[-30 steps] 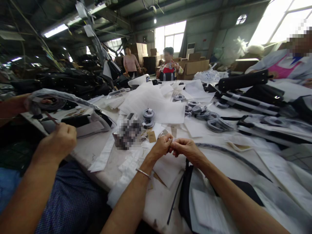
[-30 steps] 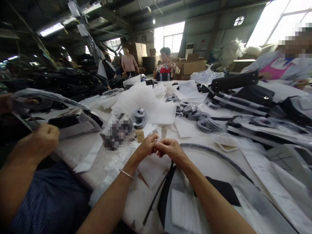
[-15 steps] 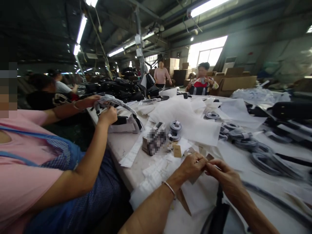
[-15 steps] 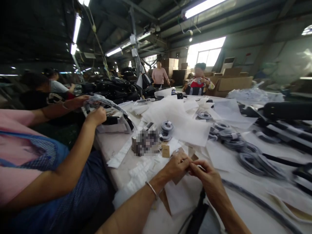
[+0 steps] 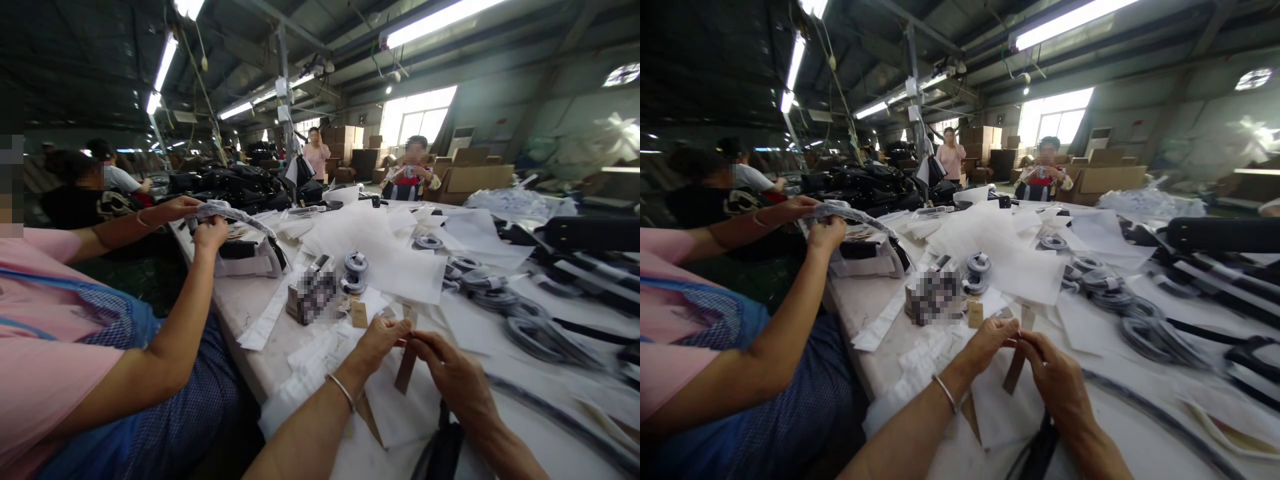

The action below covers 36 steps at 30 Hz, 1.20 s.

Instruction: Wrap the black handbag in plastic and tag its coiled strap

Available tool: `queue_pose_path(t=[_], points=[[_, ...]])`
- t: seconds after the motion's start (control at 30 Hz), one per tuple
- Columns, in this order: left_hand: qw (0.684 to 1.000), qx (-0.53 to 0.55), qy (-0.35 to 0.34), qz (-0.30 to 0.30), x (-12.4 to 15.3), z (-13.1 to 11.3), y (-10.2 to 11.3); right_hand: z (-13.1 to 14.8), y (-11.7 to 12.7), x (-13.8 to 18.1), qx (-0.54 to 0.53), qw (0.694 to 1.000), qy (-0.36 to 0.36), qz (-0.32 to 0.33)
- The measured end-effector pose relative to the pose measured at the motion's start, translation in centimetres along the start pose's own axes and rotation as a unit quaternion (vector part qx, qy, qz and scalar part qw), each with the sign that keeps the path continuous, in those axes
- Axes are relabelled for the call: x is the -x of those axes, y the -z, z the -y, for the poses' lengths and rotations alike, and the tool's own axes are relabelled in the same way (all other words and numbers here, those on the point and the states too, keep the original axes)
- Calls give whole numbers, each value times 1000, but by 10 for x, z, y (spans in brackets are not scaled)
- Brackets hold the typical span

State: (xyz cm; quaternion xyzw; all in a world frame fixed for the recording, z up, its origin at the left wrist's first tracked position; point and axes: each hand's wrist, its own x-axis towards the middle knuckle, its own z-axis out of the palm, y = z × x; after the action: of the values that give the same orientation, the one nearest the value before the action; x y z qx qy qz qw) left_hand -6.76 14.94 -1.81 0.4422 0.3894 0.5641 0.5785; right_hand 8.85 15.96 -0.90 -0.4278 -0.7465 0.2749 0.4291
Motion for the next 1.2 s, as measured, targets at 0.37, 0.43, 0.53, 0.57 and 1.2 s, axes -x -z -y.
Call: queue_pose_path(t=[0.37, 0.43, 0.53, 0.57, 1.2], points=[[997, 40, -19, 68, 5, -9, -5, 16, 8, -5, -260, 959, -107, 29], [997, 49, -23, 57, 6, -10, -6, 22, 7, -4, -287, 951, -116, 26], [996, 69, -10, 57, 4, -8, -6, 26, 6, -3, -312, 941, -131, 10], [995, 78, -4, 61, 3, -7, -7, 26, 5, -3, -317, 939, -135, 5], [998, -58, -24, 14, 3, -13, -4, 17, 6, -5, -333, 924, -179, -63]])
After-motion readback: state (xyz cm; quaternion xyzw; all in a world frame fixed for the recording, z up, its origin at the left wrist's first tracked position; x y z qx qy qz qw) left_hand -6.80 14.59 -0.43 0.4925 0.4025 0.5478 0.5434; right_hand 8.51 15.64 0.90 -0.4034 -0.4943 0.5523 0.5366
